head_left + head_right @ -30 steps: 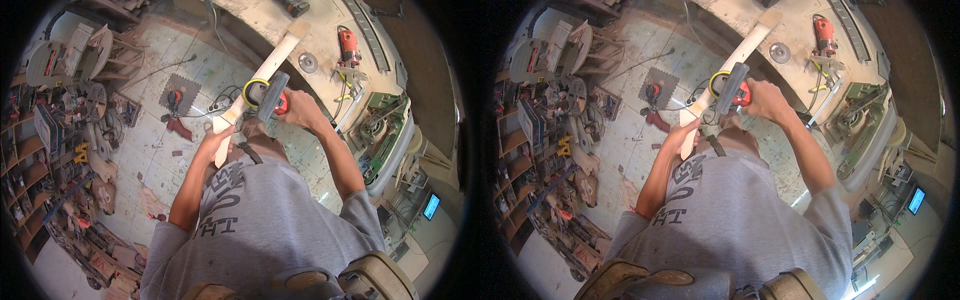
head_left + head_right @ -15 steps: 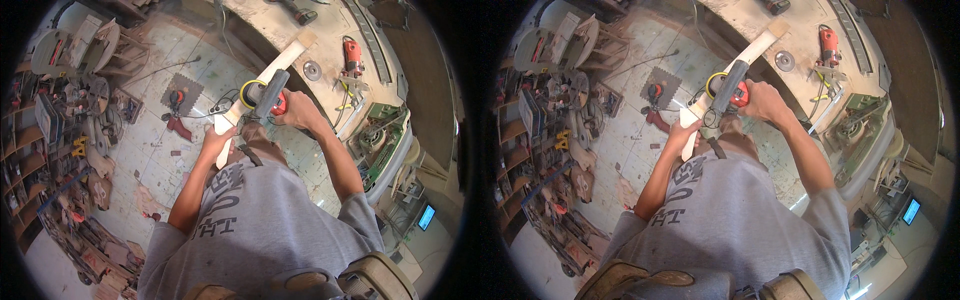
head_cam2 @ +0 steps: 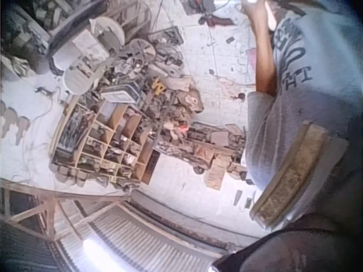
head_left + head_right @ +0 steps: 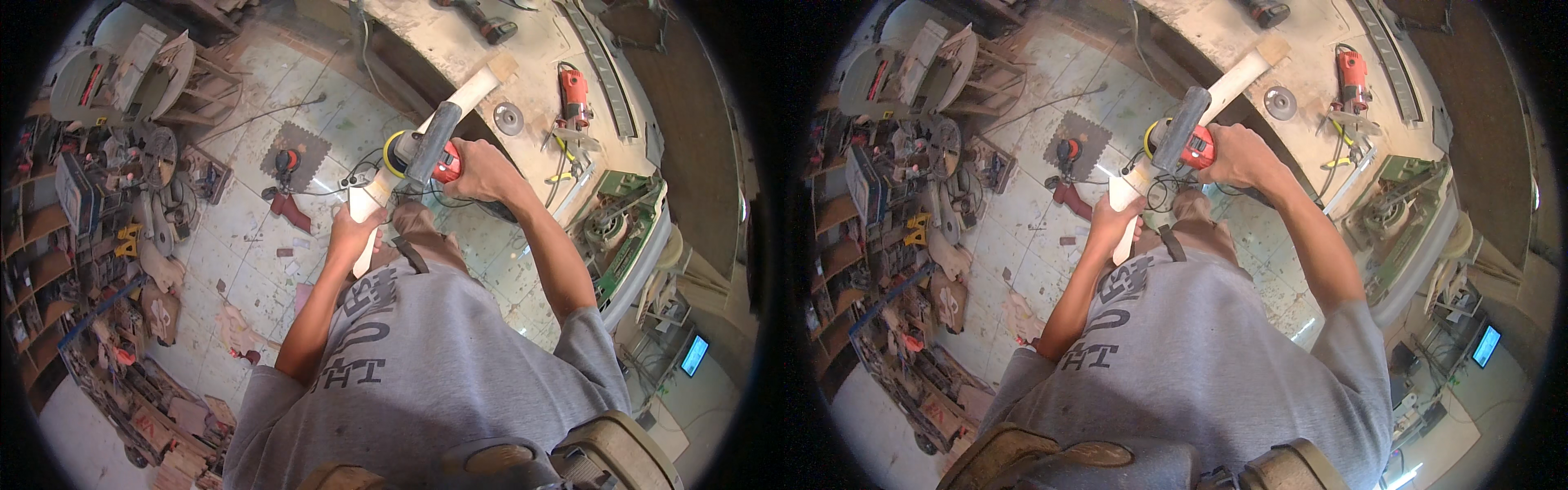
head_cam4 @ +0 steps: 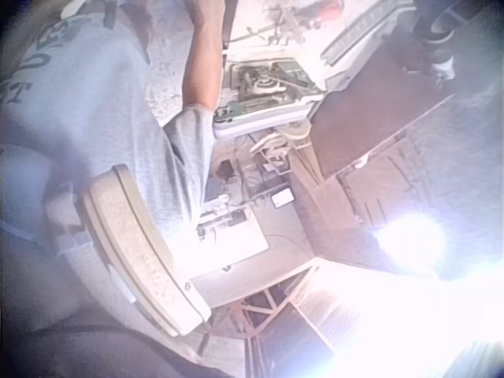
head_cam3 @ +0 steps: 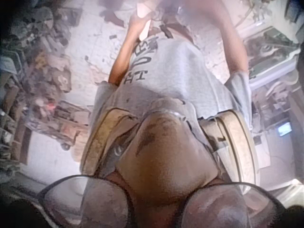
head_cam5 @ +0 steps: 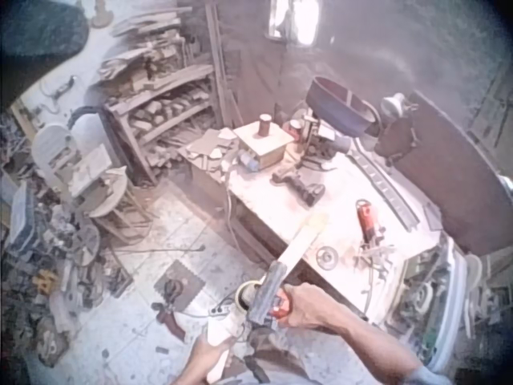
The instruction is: The person uses a handheld power sander to sand the back of a wooden guitar neck on a workbench, then rotates the neck to show different sides.
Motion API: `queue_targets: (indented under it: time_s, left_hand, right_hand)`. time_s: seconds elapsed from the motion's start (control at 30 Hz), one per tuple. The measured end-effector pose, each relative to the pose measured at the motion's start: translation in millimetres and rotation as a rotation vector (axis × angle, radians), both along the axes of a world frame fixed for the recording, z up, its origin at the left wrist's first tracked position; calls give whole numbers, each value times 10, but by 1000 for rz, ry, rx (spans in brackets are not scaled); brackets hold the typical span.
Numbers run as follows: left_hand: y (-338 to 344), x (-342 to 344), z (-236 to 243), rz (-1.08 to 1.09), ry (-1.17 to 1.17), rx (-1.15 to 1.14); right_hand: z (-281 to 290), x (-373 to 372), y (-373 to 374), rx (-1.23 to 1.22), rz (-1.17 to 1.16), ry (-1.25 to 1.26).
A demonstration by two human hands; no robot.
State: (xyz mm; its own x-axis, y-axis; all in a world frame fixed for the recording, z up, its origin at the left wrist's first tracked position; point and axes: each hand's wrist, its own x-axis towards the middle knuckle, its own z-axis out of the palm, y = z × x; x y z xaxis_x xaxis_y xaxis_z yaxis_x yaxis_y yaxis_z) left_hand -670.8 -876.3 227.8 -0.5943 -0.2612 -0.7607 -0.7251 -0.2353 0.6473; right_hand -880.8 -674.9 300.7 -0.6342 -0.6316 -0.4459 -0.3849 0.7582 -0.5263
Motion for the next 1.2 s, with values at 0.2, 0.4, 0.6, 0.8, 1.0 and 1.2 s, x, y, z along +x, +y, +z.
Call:
queue_targets:
  time_s: [0.2, 0.4, 0.6, 0.8, 1.0, 1.2]
  left_hand:
    - [43, -1, 28, 4, 55, -112]
    - [25, -7, 76, -76, 85, -327]
    - [-103, -11, 16, -223, 209, -665]
    - [-415, -320, 698, -137, 200, -54]
    - [-774, -741, 1376, -177, 351, 354]
    - [-1106, -1274, 1641, -155, 457, 692]
  right_hand:
    - [72, -55, -49, 16, -9, -52]
    - [88, -155, 77, -46, -229, 15]
    - [210, -78, 383, -210, -490, 38]
    - [56, 293, 814, -637, -924, -209]
    - [64, 644, 1051, -1072, -1249, -381]
    - [31, 894, 1199, -1161, -1318, -392]
